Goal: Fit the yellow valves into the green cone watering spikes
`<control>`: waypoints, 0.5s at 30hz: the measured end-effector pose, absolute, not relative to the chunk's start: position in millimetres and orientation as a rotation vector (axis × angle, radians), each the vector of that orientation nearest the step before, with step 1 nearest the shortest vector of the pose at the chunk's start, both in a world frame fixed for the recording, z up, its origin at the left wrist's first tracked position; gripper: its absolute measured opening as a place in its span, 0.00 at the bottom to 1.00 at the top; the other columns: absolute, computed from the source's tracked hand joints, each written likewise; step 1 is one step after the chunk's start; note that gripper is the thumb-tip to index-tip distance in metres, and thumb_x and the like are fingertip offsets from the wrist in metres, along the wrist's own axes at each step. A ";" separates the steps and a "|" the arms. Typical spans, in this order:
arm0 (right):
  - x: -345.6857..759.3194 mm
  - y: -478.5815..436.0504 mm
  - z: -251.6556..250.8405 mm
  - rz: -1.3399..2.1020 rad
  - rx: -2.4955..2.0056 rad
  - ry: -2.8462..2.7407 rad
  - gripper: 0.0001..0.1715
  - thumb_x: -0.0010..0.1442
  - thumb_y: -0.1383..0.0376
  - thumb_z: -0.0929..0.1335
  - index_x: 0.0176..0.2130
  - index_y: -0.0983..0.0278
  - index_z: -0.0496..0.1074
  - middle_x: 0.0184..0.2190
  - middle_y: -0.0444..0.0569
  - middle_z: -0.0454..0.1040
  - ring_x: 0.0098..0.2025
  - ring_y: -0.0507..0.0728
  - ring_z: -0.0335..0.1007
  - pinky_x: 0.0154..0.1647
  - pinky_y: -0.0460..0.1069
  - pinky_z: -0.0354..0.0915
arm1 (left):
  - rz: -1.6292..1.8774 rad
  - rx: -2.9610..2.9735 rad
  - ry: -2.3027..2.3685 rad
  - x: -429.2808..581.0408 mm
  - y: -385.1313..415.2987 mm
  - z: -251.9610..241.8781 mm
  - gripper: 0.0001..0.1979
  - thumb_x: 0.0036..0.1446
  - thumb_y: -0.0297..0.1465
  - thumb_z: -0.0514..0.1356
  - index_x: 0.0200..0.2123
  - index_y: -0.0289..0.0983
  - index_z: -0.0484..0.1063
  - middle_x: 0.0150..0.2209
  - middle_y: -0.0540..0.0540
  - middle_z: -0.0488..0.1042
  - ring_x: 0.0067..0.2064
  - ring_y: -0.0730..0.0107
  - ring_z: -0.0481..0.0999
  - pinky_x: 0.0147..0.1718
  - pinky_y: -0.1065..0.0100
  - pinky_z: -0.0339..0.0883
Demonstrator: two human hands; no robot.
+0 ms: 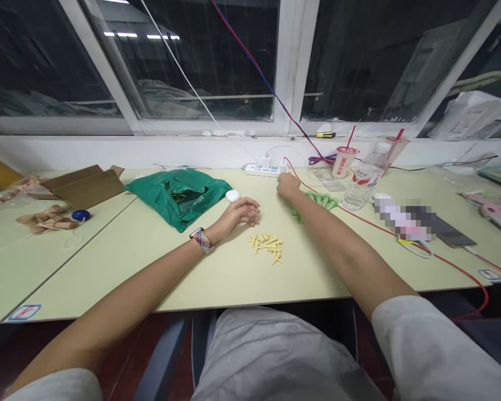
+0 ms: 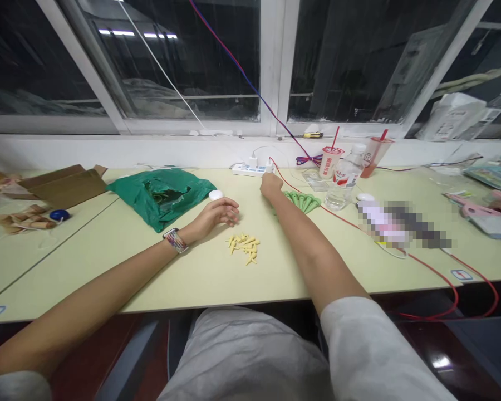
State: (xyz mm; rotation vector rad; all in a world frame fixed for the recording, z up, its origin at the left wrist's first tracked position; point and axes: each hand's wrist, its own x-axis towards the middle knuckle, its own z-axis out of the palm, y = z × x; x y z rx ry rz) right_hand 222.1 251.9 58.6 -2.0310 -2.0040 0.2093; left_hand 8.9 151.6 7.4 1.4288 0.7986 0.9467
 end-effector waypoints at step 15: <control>215.0 122.5 17.8 0.480 -1.208 -1.965 0.11 0.56 0.68 0.71 0.41 0.63 0.74 0.30 0.43 0.76 0.31 0.53 0.71 0.35 0.47 0.62 | 1.146 1.333 0.813 17.3 152.9 10.1 0.21 0.58 0.46 0.70 0.41 0.34 0.72 0.35 0.44 0.79 0.34 0.65 0.82 0.40 0.60 0.79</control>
